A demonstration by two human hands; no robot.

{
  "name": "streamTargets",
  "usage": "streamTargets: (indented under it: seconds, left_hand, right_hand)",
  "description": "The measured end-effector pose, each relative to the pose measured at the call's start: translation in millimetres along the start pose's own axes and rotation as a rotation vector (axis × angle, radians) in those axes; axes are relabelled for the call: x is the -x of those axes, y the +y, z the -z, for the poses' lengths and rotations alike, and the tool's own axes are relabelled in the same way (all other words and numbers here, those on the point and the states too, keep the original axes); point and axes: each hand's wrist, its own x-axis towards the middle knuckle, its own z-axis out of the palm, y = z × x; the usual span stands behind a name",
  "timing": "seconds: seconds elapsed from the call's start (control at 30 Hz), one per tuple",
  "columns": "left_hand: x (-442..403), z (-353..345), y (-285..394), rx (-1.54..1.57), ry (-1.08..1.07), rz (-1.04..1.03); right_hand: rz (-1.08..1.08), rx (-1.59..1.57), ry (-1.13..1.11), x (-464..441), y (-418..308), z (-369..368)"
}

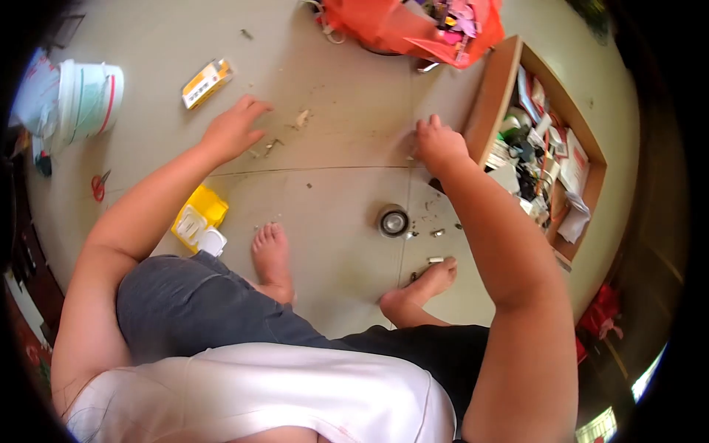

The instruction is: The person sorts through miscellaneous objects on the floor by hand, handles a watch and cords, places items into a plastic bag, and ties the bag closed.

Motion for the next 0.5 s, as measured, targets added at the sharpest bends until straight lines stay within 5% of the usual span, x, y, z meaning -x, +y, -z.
streamTargets:
  seconds: [0.2,0.5]
  left_hand:
    - [11,-11,-11,0.044,-0.056,0.033]
    - [18,-6,-63,0.096,0.158,0.132]
  right_hand:
    - [0.268,0.174,0.161,-2,-1,-40]
    - [-0.104,-0.078,0.033,7,-16,-9]
